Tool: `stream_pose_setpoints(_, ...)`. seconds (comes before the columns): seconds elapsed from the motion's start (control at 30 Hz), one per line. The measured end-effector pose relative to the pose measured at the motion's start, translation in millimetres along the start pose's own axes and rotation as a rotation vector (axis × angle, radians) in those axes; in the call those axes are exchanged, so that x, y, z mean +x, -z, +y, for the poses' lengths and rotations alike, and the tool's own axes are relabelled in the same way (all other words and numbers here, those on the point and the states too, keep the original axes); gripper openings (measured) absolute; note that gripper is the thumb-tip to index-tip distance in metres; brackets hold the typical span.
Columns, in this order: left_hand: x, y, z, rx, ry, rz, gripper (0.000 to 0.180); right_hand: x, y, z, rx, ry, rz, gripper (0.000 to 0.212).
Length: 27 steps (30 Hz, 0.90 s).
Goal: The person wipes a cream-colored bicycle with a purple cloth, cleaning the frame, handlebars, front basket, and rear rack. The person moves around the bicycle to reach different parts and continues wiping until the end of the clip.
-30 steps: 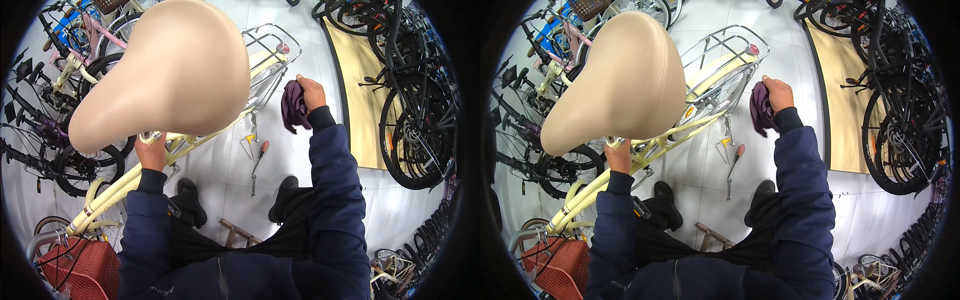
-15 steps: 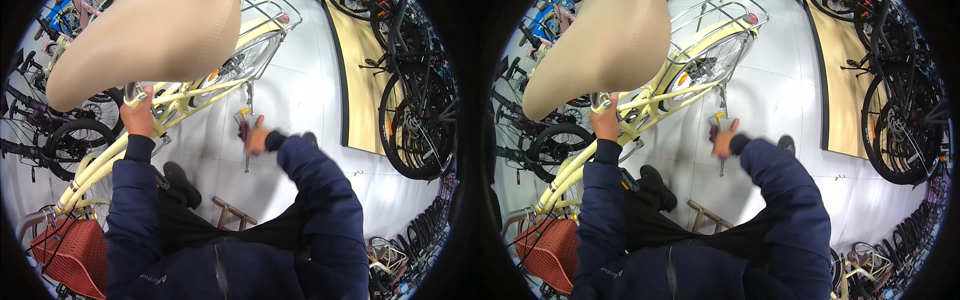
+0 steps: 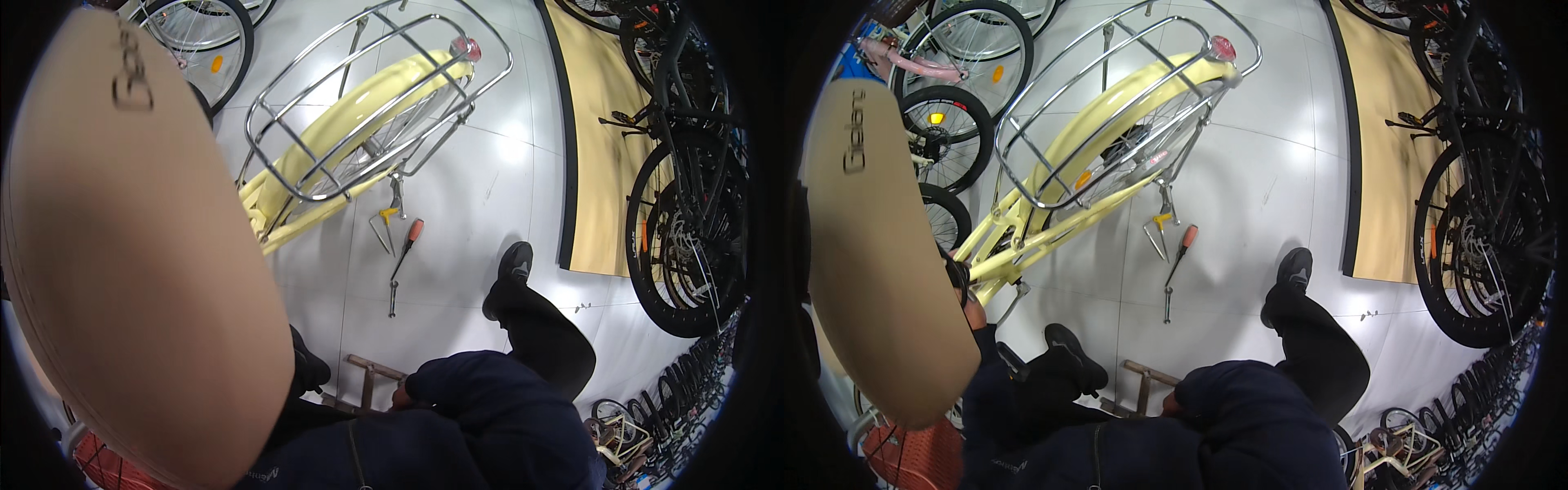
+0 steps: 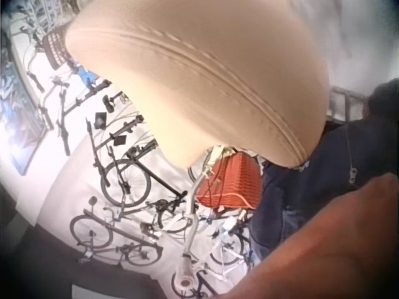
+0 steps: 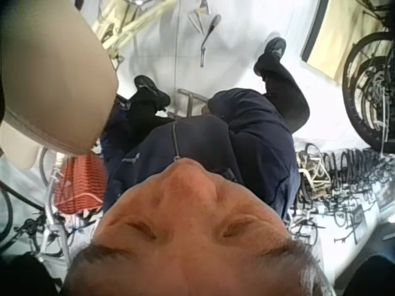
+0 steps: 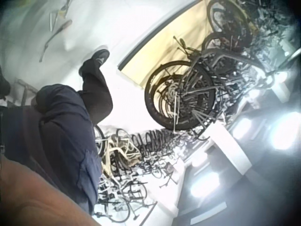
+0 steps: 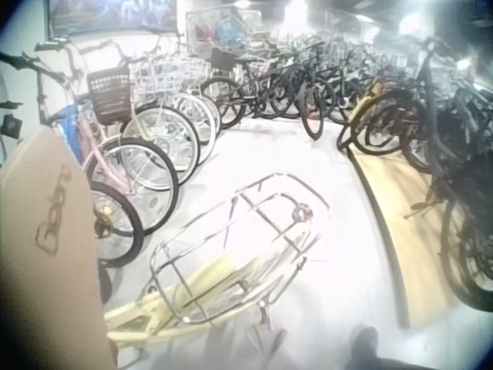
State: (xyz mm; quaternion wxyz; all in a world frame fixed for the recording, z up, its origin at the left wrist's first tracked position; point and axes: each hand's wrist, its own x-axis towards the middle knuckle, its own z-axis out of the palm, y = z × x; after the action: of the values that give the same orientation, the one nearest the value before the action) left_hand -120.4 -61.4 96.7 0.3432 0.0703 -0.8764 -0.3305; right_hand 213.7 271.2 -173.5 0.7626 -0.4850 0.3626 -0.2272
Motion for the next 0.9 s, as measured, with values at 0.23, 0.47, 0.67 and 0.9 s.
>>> stream_pose_setpoints(0.23, -10, 6, -1, -0.062, 0.098, 0.039, 0.032, -141, 24, 26, 0.19, -0.276, -0.074, 0.076)
stream_pose_setpoints(0.47, -89, 24, 9, -0.102, 0.269, 0.124, 0.037, -219, 72, 37, -0.427, -0.393, -0.111, 0.059)
stream_pose_setpoints(0.67, -151, -18, 102, 0.374, 0.553, -0.323, 0.044, -344, 157, -95, -0.298, -0.173, 0.557, 0.03)
stream_pose_setpoints(0.9, -156, -35, 201, -0.233, 0.356, -0.777, 0.088, -381, 145, -218, 0.428, 0.417, 1.18, 0.039)
